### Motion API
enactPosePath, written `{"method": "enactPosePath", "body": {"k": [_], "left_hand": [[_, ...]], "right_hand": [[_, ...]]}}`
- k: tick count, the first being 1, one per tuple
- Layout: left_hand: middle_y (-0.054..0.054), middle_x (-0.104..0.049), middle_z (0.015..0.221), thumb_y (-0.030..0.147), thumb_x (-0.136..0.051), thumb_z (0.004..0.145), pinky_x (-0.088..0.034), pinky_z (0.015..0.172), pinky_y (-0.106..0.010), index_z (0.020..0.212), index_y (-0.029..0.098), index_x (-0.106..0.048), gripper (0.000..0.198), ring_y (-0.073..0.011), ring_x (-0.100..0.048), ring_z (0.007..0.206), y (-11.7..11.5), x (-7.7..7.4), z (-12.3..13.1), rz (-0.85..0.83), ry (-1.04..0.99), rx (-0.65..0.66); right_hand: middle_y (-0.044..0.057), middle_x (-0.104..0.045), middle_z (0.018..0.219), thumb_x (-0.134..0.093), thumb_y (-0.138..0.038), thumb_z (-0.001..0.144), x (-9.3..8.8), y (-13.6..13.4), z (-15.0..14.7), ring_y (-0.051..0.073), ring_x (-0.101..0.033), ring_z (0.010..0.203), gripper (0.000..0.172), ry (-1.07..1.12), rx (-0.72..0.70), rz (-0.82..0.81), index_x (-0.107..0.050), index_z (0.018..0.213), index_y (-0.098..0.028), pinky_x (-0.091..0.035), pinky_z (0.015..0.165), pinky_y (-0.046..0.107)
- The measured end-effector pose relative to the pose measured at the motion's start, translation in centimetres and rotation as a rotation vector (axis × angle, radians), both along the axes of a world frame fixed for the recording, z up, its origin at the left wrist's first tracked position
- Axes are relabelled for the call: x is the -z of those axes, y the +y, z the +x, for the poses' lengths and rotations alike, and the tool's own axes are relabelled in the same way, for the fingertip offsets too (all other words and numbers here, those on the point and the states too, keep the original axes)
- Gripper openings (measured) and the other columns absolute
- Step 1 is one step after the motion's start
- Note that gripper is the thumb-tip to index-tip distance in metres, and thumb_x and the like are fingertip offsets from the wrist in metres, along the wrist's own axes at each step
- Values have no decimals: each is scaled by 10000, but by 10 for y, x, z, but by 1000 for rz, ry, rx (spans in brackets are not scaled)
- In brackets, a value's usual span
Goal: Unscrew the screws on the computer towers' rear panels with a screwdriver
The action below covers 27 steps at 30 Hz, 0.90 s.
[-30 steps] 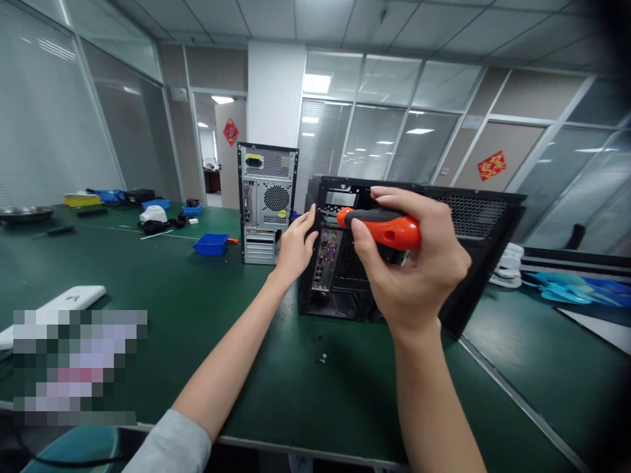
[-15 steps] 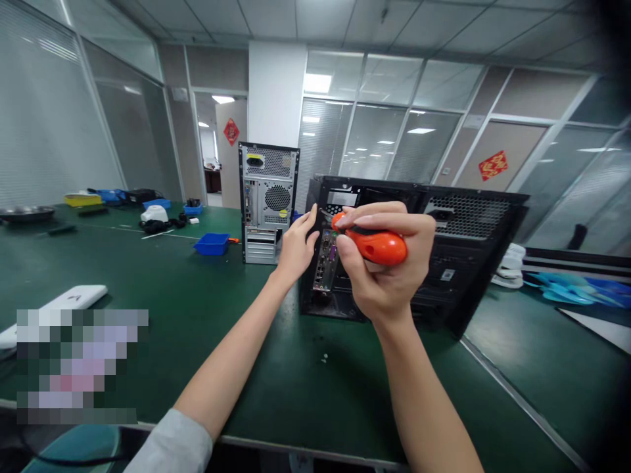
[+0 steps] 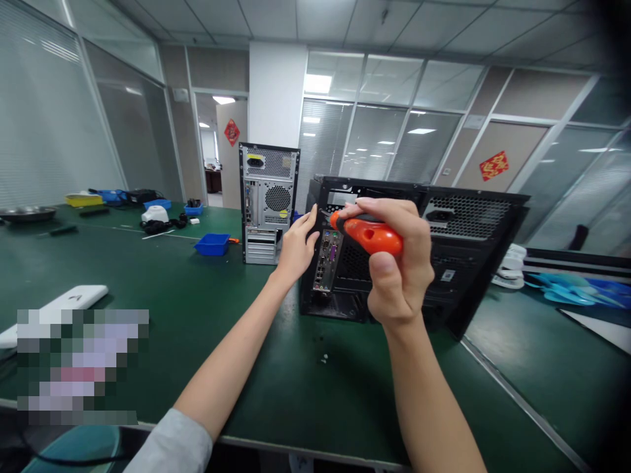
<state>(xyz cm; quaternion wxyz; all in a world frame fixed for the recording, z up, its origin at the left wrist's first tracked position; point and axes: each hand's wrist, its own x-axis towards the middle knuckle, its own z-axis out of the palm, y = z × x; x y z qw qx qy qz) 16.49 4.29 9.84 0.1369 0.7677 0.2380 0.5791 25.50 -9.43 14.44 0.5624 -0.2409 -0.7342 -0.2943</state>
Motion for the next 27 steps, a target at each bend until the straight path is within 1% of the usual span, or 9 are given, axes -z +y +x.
{"method": "enactPosePath", "body": {"k": [3,8,13,17,19,24,27], "left_hand": [[-58,-581,1319,68,-495,824,-424,1068,-366,1238,208,-581,446,-189,-517,1245,0,0,1,17,0,-3],[-76,-586,1316,83,-499,822,-412,1075,-382,1253,187,-569,449,-205,-526,1239,-2,-2,-1,17,12,-12],[-53,-574,1336,92,-498,828,-397,1086,-371,1329,223,-501,518,-199,-517,1254,-4,-3,-2,-11,-10,9],[-93,-559,1349,107,-484,848,-392,1086,-365,1344,172,-484,500,-203,-509,1263,-4,-4,-2,-21,14,1],[-101,-553,1355,113,-484,856,-390,1088,-365,1346,166,-481,493,-202,-512,1259,-4,-4,-2,-23,35,-19],[-118,-528,1377,114,-441,888,-365,1109,-334,1371,138,-447,483,-184,-496,1273,-5,-5,-3,-16,65,-35],[-109,-534,1372,122,-454,892,-369,1110,-333,1364,138,-454,472,-184,-500,1270,-6,-6,-3,-25,66,-34]], "right_hand": [[71,-613,1142,-397,-357,913,-4,-5,2,238,-585,1027,371,-13,-36,20,-500,1259,-275,-527,892,473],[83,-631,1107,-500,-277,874,-5,-5,1,230,-613,1007,386,-12,-107,51,-549,1252,-214,-541,860,462],[81,-639,1069,-578,-269,838,-4,-5,0,220,-638,968,361,-20,-72,100,-595,1194,-212,-561,805,402],[63,-649,1013,-613,-278,819,-5,-5,-1,208,-644,926,311,-5,-47,133,-624,1126,-233,-568,770,377],[58,-648,987,-624,-275,810,-5,-5,-2,204,-645,907,298,0,-47,146,-630,1105,-238,-570,748,374],[55,-638,950,-653,-253,777,-6,-4,-2,204,-639,877,312,9,-40,179,-620,1087,-232,-574,711,385],[52,-634,924,-678,-253,754,-6,-3,-2,199,-630,847,333,10,-46,187,-612,1080,-231,-573,671,378]]}}
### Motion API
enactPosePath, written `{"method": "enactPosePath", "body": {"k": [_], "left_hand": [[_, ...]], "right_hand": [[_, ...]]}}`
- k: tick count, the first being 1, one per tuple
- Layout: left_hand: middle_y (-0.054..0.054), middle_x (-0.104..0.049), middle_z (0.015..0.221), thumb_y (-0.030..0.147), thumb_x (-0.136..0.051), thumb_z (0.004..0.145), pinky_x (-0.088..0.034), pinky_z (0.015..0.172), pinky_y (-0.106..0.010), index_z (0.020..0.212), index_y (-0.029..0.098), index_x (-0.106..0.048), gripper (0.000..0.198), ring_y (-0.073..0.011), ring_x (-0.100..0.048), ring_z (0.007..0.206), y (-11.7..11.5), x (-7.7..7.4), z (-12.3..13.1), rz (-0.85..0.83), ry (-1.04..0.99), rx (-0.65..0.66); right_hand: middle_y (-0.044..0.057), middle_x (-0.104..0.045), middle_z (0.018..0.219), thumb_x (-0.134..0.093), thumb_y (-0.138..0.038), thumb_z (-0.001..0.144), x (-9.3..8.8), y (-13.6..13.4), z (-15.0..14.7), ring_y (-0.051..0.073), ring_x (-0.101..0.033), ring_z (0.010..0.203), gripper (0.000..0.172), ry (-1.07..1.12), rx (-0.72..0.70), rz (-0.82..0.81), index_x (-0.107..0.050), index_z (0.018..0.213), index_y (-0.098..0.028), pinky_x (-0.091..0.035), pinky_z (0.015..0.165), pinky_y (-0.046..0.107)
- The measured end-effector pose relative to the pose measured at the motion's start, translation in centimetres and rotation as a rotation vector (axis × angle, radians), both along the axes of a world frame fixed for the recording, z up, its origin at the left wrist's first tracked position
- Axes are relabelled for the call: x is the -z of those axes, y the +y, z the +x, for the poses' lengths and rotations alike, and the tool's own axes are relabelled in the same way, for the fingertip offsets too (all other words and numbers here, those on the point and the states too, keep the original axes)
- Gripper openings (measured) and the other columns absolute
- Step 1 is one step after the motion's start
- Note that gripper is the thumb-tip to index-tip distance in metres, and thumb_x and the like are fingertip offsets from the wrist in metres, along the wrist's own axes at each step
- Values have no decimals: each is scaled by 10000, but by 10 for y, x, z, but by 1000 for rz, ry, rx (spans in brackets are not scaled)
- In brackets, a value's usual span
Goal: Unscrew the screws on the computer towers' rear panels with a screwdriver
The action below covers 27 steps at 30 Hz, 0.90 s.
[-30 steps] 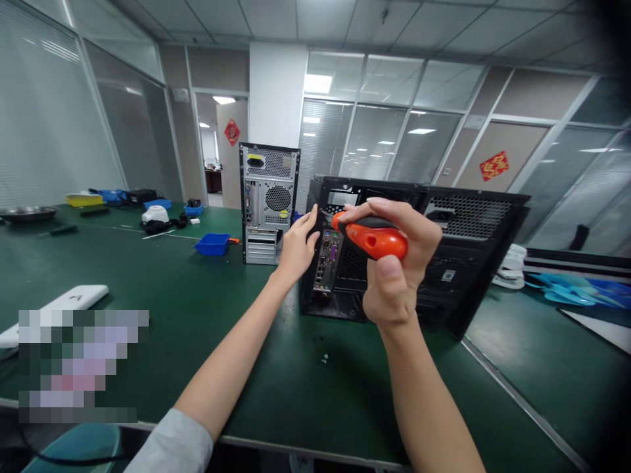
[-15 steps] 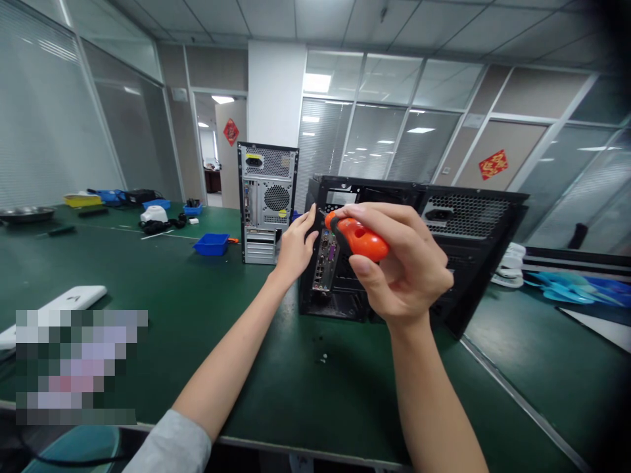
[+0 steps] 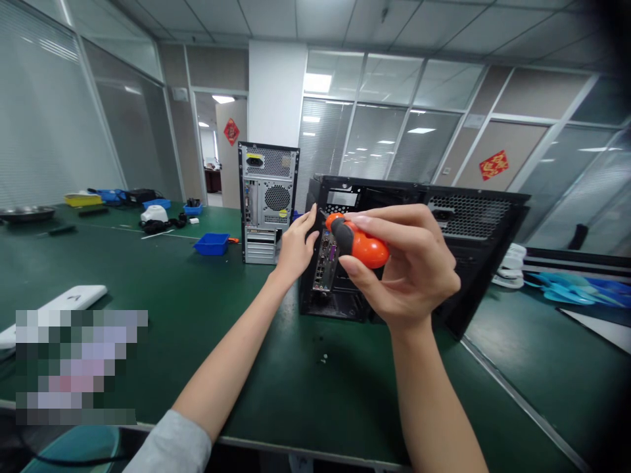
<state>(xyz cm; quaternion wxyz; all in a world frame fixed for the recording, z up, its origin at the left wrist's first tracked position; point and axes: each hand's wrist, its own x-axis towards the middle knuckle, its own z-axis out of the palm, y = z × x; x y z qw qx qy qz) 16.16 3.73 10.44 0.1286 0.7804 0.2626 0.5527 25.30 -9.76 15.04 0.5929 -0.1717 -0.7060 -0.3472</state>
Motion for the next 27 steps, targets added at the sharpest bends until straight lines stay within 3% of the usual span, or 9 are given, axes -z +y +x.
{"method": "enactPosePath", "body": {"k": [11,16,21,27], "left_hand": [[-75,-537,1371,79,-512,851,-387,1118,-397,1325,179,-495,485,-239,-502,1267,1,0,1,-20,-8,-2],[-59,-542,1366,98,-490,865,-398,1106,-390,1336,198,-480,482,-232,-511,1256,2,1,1,-15,-4,-8],[-109,-535,1368,90,-479,865,-392,1106,-373,1338,129,-474,475,-234,-501,1262,1,1,2,3,1,-1],[-73,-539,1371,121,-478,872,-373,1116,-385,1354,183,-461,486,-206,-494,1275,3,1,2,-19,-2,-16]], "right_hand": [[17,-574,878,-754,-275,686,2,3,1,183,-602,795,387,38,8,19,-577,1029,-254,-581,630,370],[13,-563,866,-789,-256,643,3,2,-2,179,-590,779,390,59,5,3,-570,967,-252,-586,623,365],[18,-557,856,-795,-255,636,3,1,-5,182,-588,776,372,63,15,5,-541,907,-238,-580,603,364],[10,-584,884,-788,-309,652,4,2,-5,182,-630,814,377,84,12,-7,-477,856,-247,-565,624,357]]}}
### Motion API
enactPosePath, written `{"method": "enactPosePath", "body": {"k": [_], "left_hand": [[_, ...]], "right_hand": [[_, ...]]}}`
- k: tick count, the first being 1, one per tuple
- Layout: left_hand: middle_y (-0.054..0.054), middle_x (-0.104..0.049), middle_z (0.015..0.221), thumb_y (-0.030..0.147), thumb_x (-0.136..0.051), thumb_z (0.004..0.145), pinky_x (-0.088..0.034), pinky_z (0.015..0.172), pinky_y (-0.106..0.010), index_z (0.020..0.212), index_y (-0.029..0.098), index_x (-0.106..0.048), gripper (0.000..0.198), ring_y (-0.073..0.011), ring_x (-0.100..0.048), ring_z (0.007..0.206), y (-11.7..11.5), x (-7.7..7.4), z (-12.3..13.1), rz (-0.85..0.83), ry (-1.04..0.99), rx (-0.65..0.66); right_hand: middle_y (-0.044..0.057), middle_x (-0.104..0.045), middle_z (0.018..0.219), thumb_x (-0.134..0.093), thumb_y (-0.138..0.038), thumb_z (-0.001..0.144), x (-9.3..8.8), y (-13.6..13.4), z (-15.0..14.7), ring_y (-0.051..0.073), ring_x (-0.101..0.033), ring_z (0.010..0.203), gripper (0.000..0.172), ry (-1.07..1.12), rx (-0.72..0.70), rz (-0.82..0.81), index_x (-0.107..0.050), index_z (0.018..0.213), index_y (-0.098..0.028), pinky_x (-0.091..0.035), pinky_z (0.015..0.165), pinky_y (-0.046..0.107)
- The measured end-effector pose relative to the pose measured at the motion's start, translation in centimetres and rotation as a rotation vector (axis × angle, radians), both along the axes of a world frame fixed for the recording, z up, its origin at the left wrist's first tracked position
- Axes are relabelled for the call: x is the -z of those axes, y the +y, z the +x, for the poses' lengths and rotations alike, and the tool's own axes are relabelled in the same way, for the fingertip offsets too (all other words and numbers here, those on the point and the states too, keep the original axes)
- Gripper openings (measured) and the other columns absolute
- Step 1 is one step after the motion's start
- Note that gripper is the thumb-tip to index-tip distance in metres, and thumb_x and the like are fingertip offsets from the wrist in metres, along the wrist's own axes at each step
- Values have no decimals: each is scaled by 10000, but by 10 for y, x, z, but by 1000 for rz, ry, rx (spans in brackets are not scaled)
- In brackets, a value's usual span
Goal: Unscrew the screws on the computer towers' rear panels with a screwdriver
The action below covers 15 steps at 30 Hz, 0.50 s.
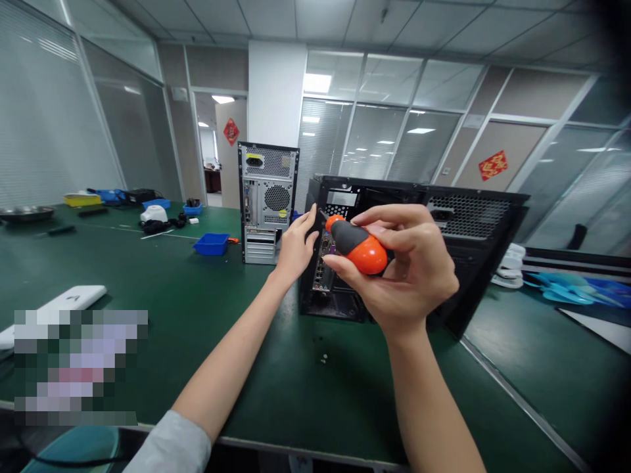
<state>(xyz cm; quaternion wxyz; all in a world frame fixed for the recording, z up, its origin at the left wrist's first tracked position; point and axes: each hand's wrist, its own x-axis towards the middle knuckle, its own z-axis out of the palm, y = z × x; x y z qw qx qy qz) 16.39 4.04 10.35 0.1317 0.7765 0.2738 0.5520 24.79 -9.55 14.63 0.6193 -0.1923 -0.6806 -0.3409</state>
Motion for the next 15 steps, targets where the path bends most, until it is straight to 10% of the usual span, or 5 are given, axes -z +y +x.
{"method": "enactPosePath", "body": {"k": [15], "left_hand": [[-51,-550,1363,115,-498,852,-396,1091,-387,1364,231,-464,526,-209,-499,1270,5,4,2,-20,-39,18]], "right_hand": [[-16,-569,766,-794,-272,646,0,-2,-3,190,-642,743,381,55,13,14,-452,813,-266,-555,587,366]]}}
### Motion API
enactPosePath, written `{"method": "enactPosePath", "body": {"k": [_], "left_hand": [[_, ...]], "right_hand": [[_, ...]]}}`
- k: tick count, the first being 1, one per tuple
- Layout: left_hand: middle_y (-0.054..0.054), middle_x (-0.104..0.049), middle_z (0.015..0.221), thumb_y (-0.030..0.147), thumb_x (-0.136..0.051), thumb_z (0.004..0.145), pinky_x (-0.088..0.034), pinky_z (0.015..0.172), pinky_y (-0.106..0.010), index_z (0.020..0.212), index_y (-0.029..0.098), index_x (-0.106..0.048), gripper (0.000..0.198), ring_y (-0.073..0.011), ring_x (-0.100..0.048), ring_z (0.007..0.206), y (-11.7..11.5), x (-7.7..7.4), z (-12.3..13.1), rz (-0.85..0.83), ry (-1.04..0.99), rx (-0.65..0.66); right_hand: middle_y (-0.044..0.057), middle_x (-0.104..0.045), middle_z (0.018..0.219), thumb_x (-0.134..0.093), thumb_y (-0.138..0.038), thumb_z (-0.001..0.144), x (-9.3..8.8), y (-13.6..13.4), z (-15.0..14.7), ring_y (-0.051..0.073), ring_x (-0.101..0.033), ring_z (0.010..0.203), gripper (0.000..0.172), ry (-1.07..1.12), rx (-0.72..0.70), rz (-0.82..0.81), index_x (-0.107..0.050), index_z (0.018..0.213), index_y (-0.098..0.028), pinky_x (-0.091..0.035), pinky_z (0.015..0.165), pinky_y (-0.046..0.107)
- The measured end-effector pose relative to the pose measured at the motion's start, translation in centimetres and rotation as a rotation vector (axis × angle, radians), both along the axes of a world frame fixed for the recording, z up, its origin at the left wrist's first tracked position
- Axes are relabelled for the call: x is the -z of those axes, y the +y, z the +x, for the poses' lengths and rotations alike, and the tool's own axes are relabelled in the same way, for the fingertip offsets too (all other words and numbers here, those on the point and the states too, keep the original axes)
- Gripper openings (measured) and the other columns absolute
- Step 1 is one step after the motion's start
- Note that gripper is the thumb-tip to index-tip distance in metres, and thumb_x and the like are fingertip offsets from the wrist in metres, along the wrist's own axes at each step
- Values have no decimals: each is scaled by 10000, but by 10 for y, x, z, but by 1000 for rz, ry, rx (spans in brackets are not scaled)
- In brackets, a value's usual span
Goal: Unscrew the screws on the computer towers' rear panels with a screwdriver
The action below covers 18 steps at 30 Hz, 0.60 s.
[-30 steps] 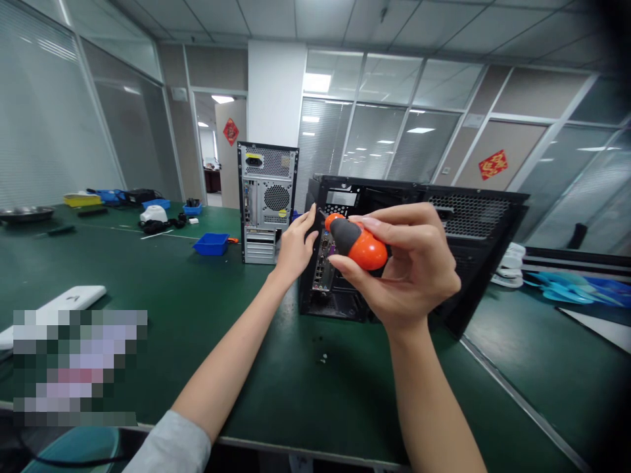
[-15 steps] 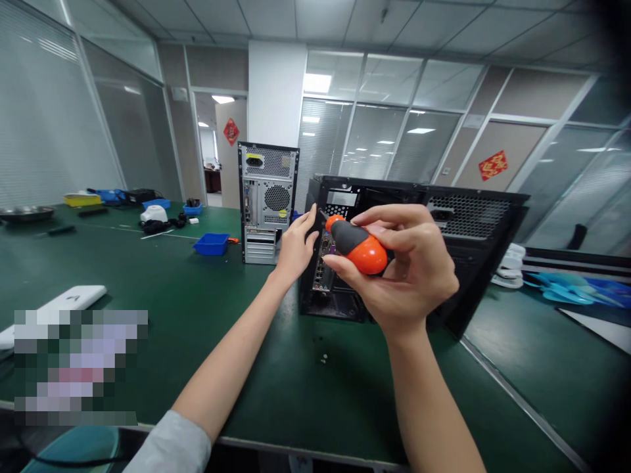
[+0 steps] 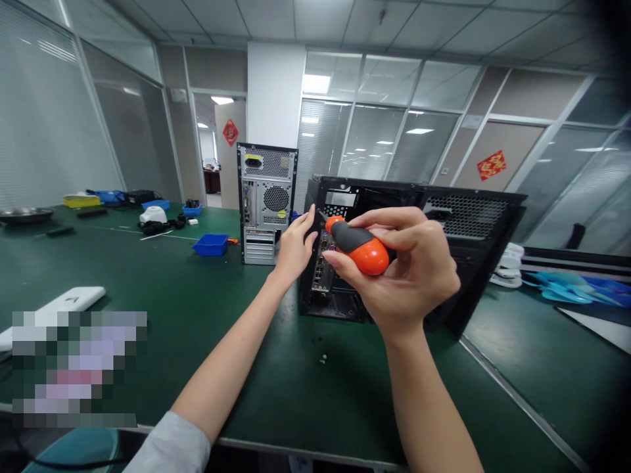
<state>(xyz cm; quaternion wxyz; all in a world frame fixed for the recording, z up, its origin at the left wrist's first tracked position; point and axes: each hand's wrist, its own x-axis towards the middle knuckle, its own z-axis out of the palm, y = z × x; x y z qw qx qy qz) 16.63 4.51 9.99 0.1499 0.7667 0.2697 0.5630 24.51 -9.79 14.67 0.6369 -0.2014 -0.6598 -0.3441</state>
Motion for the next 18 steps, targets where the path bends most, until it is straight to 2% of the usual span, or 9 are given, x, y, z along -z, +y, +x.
{"method": "enactPosePath", "body": {"k": [4,11,18], "left_hand": [[-56,-532,1381,104,-494,844,-436,1054,-382,1367,229,-460,538,-224,-486,1281,-1,0,0,-30,-3,31],[-43,-564,1350,115,-511,836,-382,1097,-398,1352,250,-481,533,-219,-517,1254,3,2,2,60,-9,-12],[-54,-543,1371,116,-484,851,-377,1100,-379,1367,232,-460,529,-203,-504,1265,-1,0,0,37,11,-8]], "right_hand": [[-18,-573,778,-795,-276,645,0,0,-1,183,-645,747,379,13,-29,7,-457,815,-251,-559,594,357],[-28,-541,787,-791,-342,647,1,2,-3,168,-630,725,391,65,-12,-6,-448,815,-255,-555,580,345],[-24,-500,752,-789,-391,644,0,2,-7,169,-566,681,409,106,-31,-40,-436,811,-268,-496,551,345]]}}
